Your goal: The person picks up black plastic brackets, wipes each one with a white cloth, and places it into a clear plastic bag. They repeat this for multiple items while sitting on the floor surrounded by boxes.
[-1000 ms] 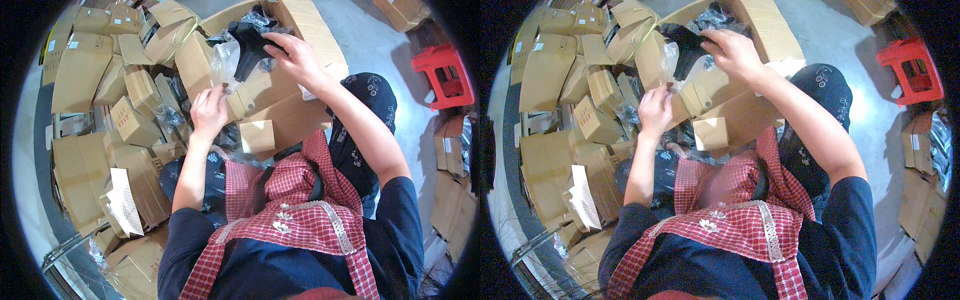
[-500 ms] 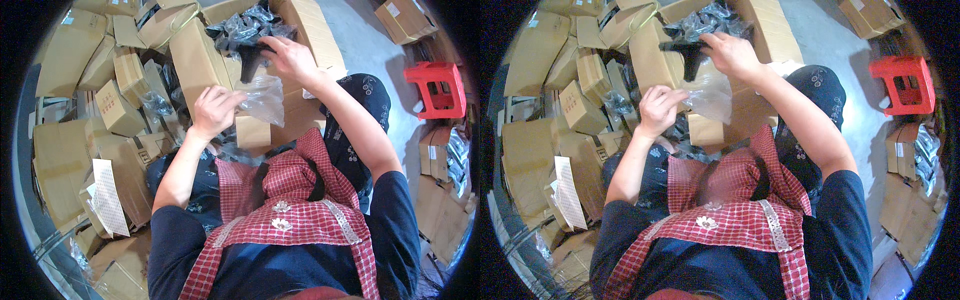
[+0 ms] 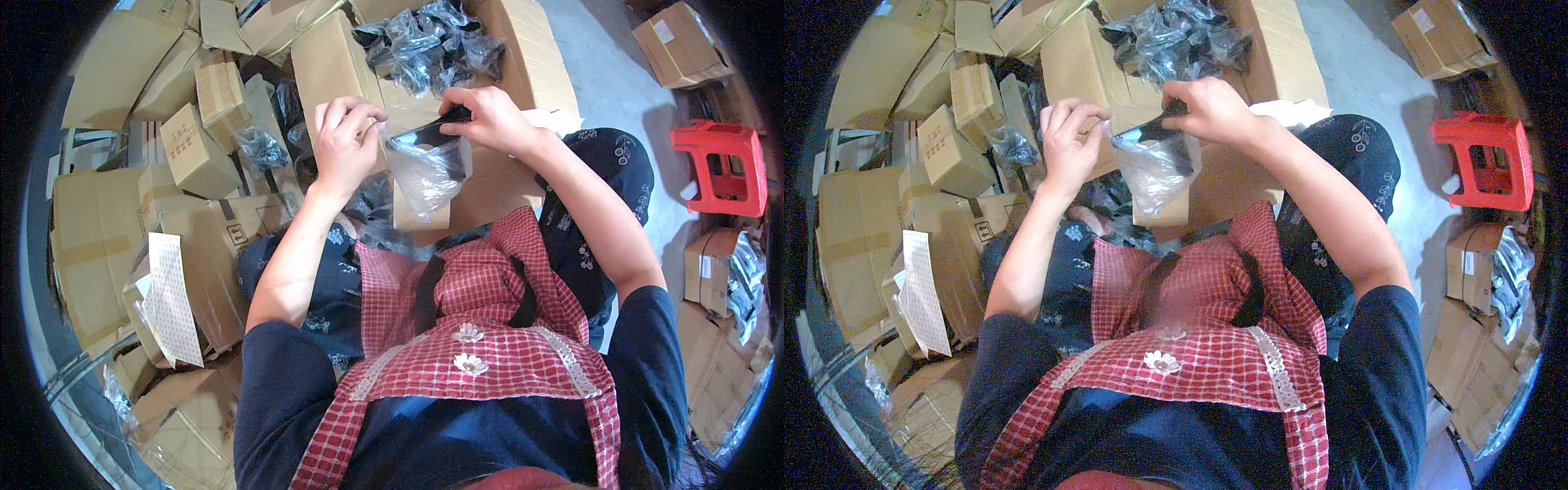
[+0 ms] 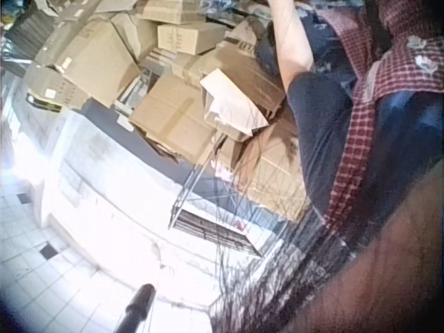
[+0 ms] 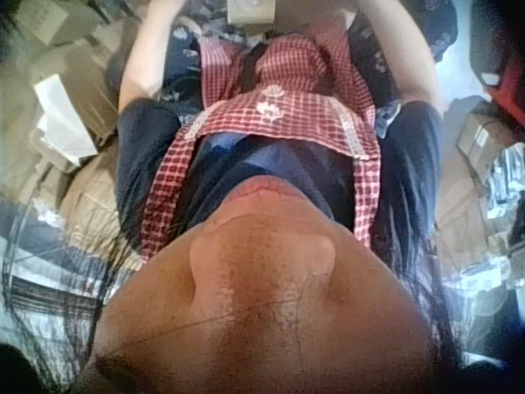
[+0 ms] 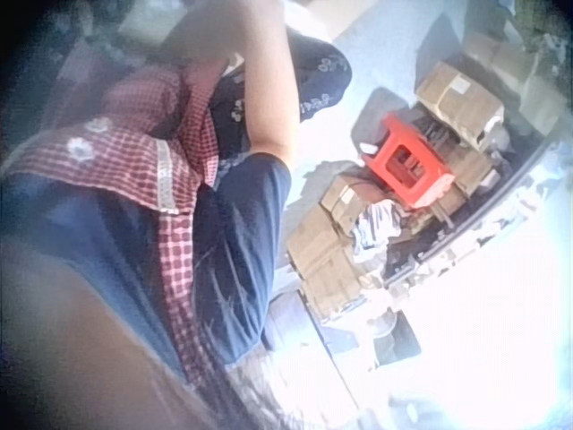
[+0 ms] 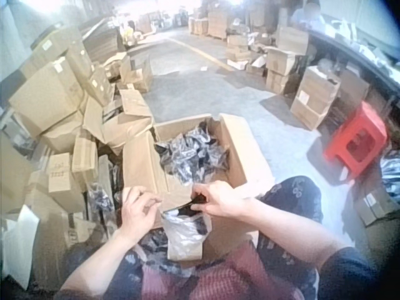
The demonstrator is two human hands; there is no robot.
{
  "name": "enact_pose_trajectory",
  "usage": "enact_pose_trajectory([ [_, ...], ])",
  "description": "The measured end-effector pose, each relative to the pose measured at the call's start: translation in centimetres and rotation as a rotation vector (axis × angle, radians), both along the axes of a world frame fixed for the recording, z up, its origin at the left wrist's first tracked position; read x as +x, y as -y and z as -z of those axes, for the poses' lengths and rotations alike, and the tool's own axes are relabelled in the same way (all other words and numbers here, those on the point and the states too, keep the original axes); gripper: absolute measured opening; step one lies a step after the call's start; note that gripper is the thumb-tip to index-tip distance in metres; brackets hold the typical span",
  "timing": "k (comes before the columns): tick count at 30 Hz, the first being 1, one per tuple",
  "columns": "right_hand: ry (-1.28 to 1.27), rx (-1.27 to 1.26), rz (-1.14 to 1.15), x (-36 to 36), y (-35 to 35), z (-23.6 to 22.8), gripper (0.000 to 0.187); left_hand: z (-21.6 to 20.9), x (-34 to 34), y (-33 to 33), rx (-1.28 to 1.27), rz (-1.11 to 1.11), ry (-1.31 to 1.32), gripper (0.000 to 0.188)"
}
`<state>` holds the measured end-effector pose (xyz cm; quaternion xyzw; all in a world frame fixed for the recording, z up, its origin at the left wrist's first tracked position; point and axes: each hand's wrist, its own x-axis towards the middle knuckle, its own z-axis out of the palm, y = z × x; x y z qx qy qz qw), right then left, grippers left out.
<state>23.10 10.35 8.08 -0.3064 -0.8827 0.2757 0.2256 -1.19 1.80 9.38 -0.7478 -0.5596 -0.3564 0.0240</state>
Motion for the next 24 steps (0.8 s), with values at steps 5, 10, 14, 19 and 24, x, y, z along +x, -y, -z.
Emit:
enact_pose_trajectory([
  [5, 0.165, -0.022, -0.086, 0.4, 0.5, -0.1, 0.023, 1.9, 1.3, -0.2, -0.310, 0.069, 0.217, 0.013],
  [10, 0.184, -0.046, -0.304, 0.2, 1.4, 0.5, 0.018, 2.7, 2.5, -0.1, -0.484, 0.141, 0.309, 0.015],
  [14, 0.219, -0.131, -0.474, 0.0, 2.2, 0.7, 0.018, 3.3, 3.5, 0.0, -0.587, 0.180, 0.415, 0.015],
  [19, 0.523, -0.292, -0.516, 0.0, 2.4, 1.6, 0.030, 2.1, 5.4, 1.4, -0.671, 0.312, 0.590, 0.014],
  [24, 0.415, -0.443, -0.525, -0.4, 2.5, 1.9, 0.032, 2.1, 5.0, 2.4, -0.630, 0.297, 0.679, 0.013],
])
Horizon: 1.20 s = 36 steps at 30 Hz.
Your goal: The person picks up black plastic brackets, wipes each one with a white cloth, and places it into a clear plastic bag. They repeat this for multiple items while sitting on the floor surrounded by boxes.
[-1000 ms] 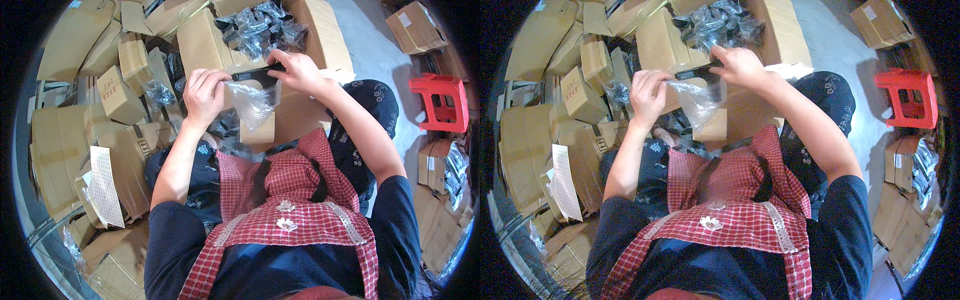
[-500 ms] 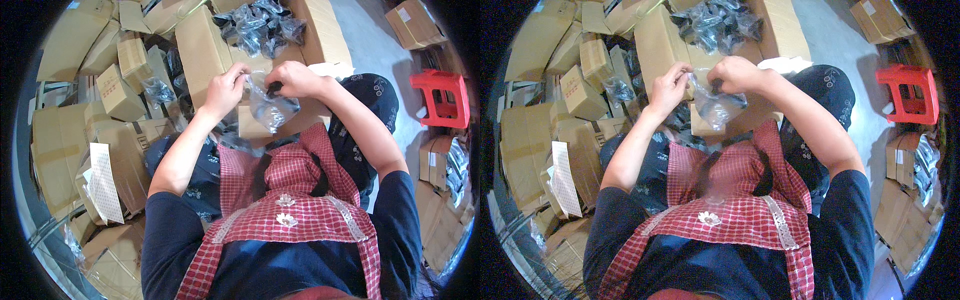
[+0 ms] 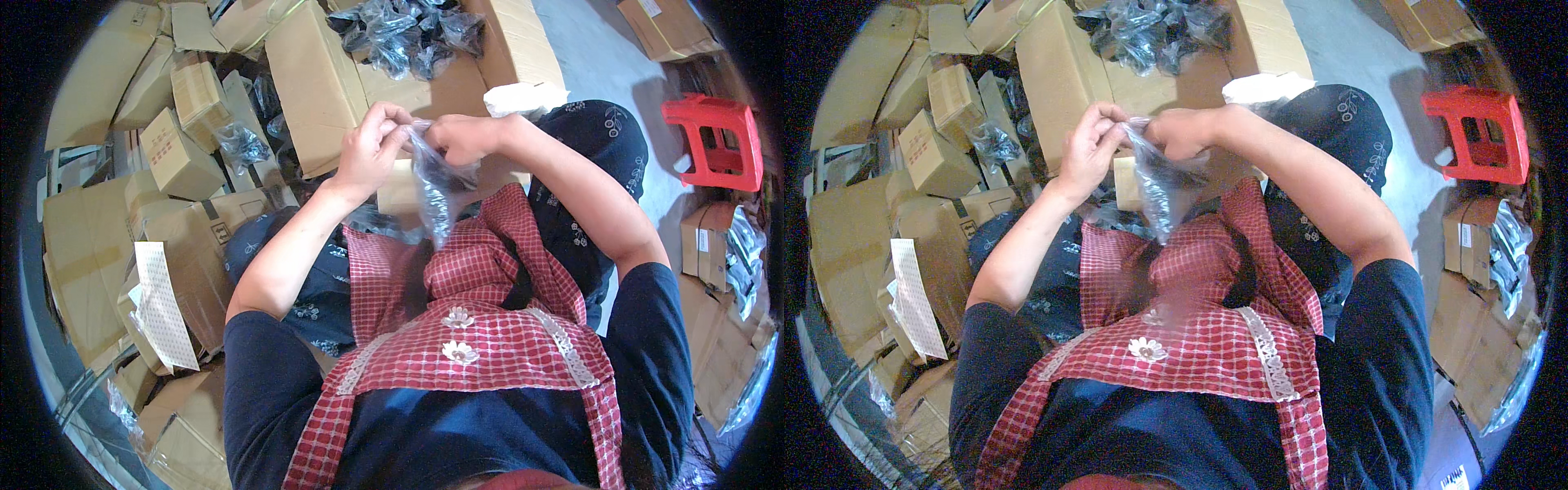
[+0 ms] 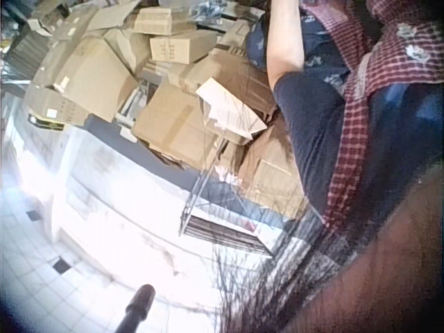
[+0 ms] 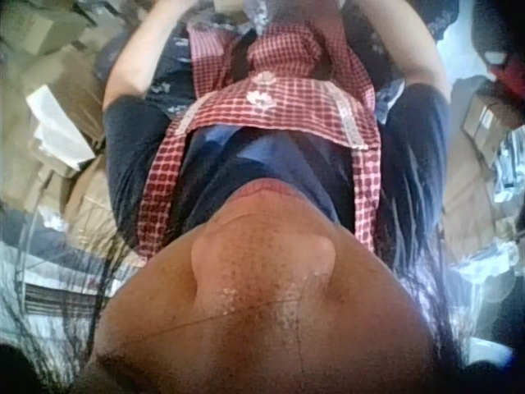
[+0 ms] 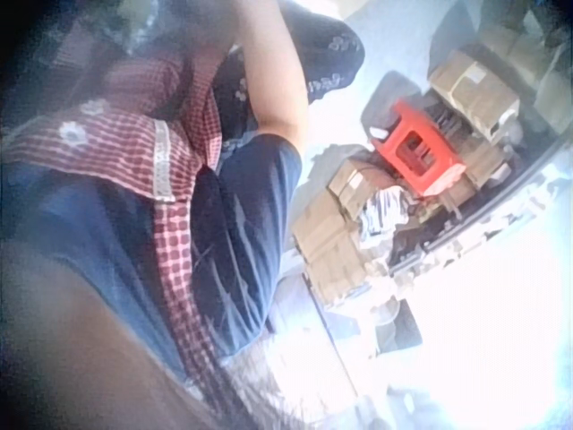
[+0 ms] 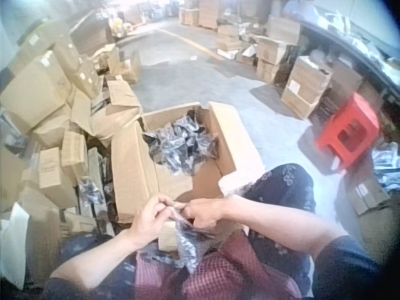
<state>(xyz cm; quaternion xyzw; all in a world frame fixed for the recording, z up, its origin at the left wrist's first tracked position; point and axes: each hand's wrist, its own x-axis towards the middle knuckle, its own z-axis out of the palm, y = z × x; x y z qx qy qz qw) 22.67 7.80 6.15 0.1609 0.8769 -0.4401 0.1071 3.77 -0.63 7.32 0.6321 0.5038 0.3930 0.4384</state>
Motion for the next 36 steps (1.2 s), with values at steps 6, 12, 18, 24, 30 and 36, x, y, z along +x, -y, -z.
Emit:
enact_pose_trajectory([
  [6, -0.140, -0.412, 0.186, 0.0, -0.1, -1.9, 0.084, -1.5, -2.1, -0.7, 0.021, -0.026, 0.112, 0.013],
  [12, -0.271, 0.768, 0.201, 0.4, -1.5, -0.6, 0.081, -3.9, -3.3, -1.7, 0.171, -0.125, 0.254, 0.013],
  [18, -0.282, 0.877, 0.171, -0.3, -1.9, -3.4, 0.075, -5.0, -4.8, -2.7, 0.166, -0.258, 0.391, 0.015],
  [24, -0.610, 0.836, 0.434, 1.5, -2.2, -6.1, 0.054, -3.3, -5.7, -4.0, 0.039, -0.175, 0.063, 0.011],
  [30, -0.678, 0.866, 0.516, 2.0, -2.7, -8.5, 0.021, -2.0, -6.0, -4.8, 0.030, -0.212, -0.008, 0.010],
  [36, -0.550, 0.773, 0.693, 3.0, -2.6, -12.4, 0.010, -2.2, -5.5, -5.5, -0.025, -0.209, 0.024, 0.012],
])
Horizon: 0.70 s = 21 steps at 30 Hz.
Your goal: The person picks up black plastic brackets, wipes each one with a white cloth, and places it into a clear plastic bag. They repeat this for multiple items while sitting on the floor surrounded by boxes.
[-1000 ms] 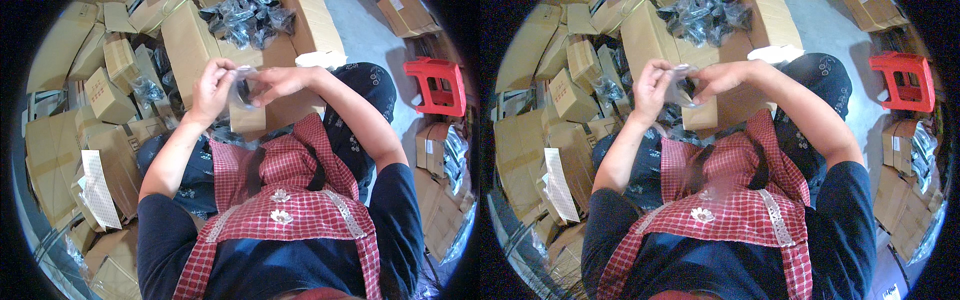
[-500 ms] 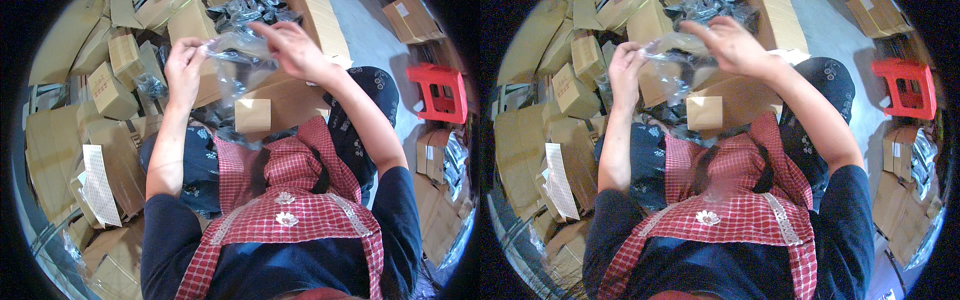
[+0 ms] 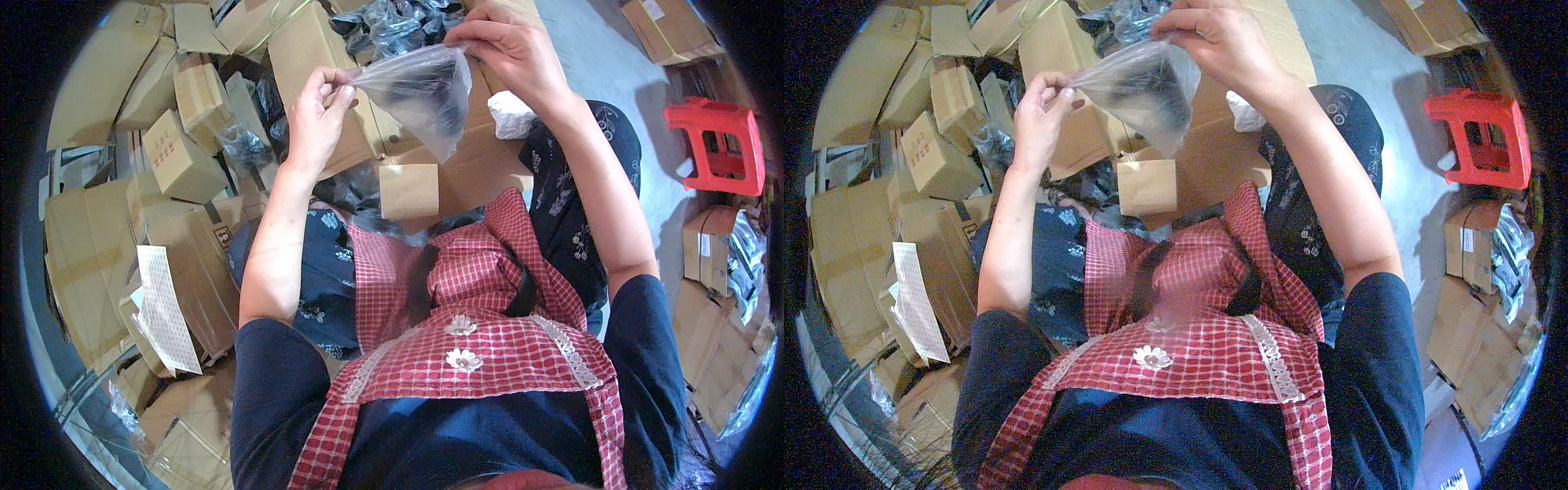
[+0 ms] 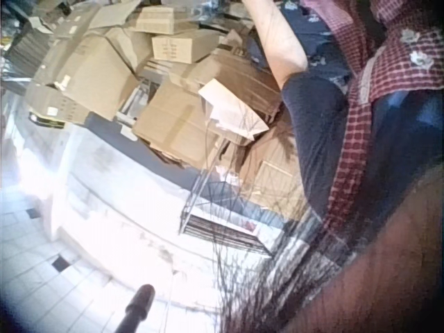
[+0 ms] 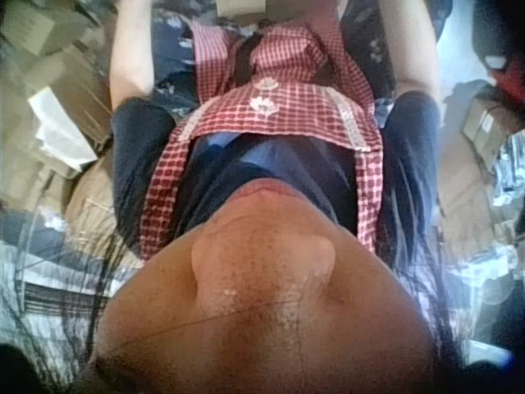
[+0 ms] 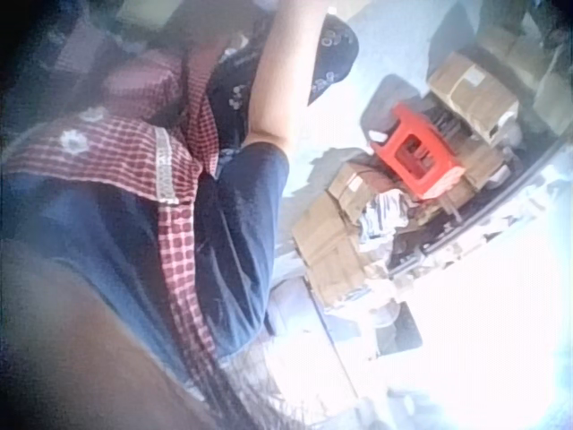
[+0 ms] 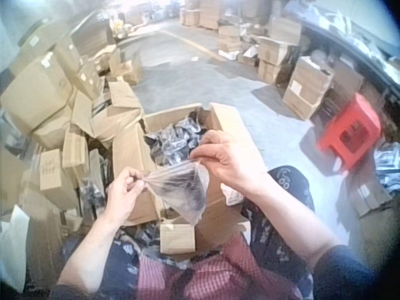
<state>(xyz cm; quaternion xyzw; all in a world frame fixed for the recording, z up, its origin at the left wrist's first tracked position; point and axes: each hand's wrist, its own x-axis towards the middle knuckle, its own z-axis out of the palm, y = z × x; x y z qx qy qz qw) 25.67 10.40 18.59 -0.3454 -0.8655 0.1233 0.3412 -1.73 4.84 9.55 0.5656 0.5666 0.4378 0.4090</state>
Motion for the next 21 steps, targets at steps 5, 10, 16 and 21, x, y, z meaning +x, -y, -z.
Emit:
enact_pose_trajectory([
  [5, -0.453, -0.919, -0.116, -0.1, -2.0, 2.9, 0.011, -0.3, 1.0, -0.3, -0.104, 0.056, 0.286, 0.011],
  [10, -0.855, -1.106, -0.313, 0.0, -2.6, 4.0, 0.013, -1.5, 1.5, -0.2, -0.154, 0.162, 0.505, 0.017],
  [16, -0.803, -0.939, -0.400, -0.8, -0.3, 2.7, 0.022, -1.2, 0.0, -1.3, -0.244, 0.078, 0.231, 0.034],
  [21, -0.774, -0.917, -0.531, -1.3, -0.6, 3.1, 0.019, 2.8, 1.4, -2.6, -0.426, 0.088, 0.297, 0.058],
])
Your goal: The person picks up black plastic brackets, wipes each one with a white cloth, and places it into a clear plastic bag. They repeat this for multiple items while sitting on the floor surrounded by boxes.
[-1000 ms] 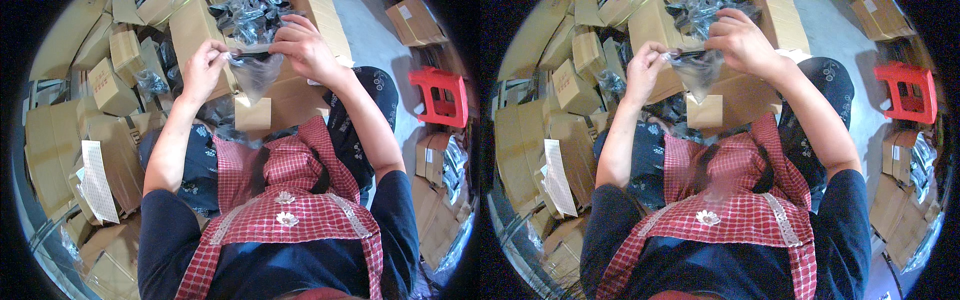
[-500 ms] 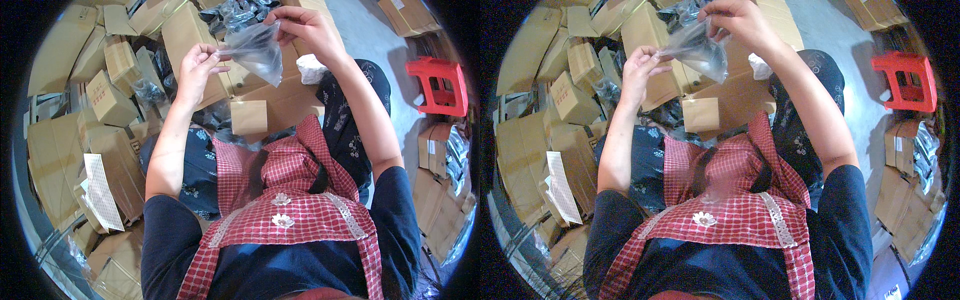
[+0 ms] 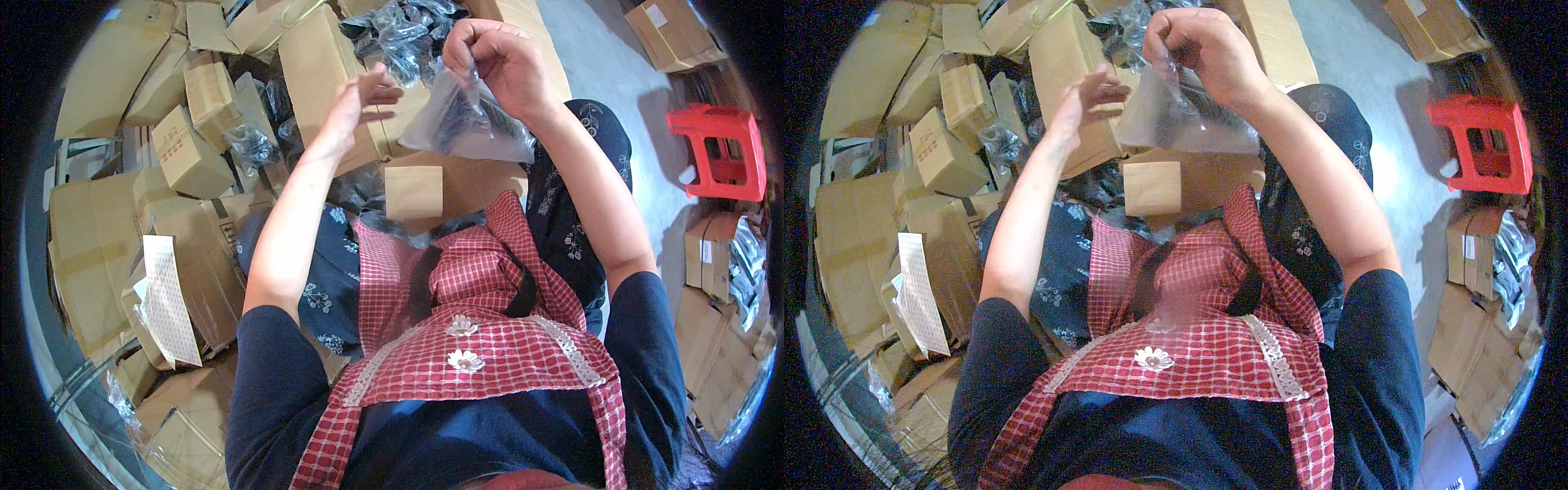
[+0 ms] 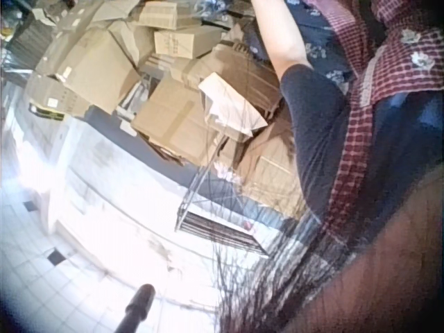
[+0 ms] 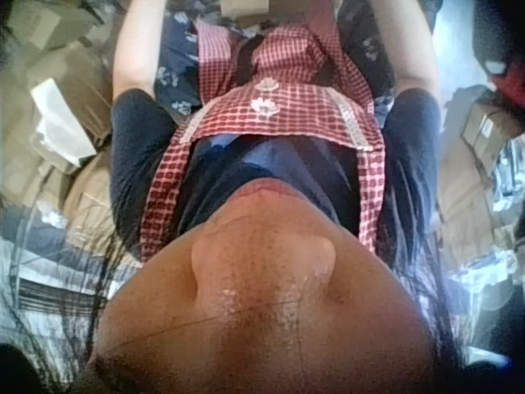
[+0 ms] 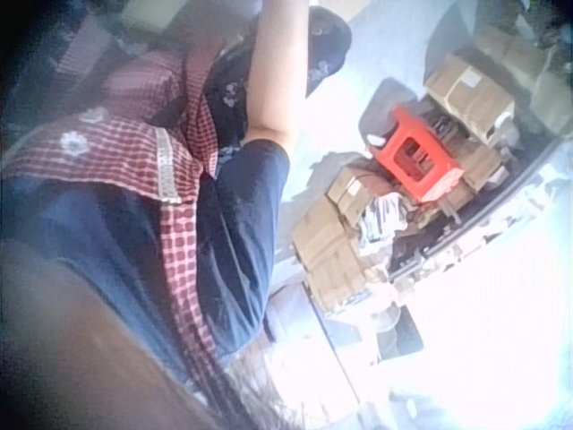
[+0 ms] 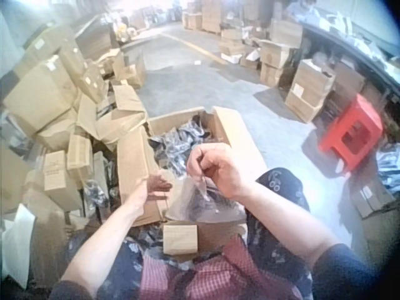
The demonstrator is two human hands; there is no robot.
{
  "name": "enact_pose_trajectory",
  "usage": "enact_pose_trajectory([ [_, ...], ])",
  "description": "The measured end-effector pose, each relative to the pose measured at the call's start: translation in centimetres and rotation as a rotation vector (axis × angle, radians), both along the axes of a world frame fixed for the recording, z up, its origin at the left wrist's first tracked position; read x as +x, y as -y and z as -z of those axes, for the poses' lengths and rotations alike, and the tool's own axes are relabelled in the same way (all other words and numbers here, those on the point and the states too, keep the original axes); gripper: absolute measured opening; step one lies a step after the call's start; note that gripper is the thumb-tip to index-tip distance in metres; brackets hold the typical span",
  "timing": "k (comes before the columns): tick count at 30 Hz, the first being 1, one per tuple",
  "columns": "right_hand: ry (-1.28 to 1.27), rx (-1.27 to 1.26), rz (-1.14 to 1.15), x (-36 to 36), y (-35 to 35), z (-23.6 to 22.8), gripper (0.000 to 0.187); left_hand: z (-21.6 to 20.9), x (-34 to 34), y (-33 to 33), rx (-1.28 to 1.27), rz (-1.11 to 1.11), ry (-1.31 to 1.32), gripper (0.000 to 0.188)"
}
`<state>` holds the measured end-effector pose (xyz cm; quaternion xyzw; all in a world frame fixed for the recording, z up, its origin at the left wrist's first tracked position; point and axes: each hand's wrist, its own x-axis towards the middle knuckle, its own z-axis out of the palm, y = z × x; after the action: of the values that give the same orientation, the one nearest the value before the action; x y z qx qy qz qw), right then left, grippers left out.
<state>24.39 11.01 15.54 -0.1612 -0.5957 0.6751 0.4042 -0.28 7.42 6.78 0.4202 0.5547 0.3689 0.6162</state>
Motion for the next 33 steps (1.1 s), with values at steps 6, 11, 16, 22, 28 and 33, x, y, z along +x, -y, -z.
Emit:
enact_pose_trajectory([
  [6, -0.052, 0.051, -0.124, 0.2, -0.5, -0.6, 0.016, 3.0, 4.0, 0.9, -0.526, 0.135, 0.938, 0.089],
  [11, 0.095, 0.114, -0.069, 0.0, -0.4, -0.2, 0.020, 2.8, 5.2, 1.5, -0.490, 0.047, 0.945, 0.070],
  [16, -0.053, 0.190, -0.037, 1.3, -1.0, -1.3, 0.027, 4.5, 4.7, 1.2, -0.473, -0.085, 1.128, 0.054],
  [22, 0.567, 0.165, -0.032, 0.6, 0.1, -0.3, 0.024, 4.0, 3.1, 0.1, -0.260, -0.316, 0.889, 0.048],
  [28, 0.904, 0.649, 0.160, -0.9, -0.8, 5.1, 0.024, 1.4, 4.2, 0.1, -0.218, -0.381, 0.711, 0.046],
  [33, 1.002, 0.661, 0.193, -2.2, -0.8, 7.4, 0.027, 0.8, 4.4, 0.1, -0.167, -0.376, 0.772, 0.044],
])
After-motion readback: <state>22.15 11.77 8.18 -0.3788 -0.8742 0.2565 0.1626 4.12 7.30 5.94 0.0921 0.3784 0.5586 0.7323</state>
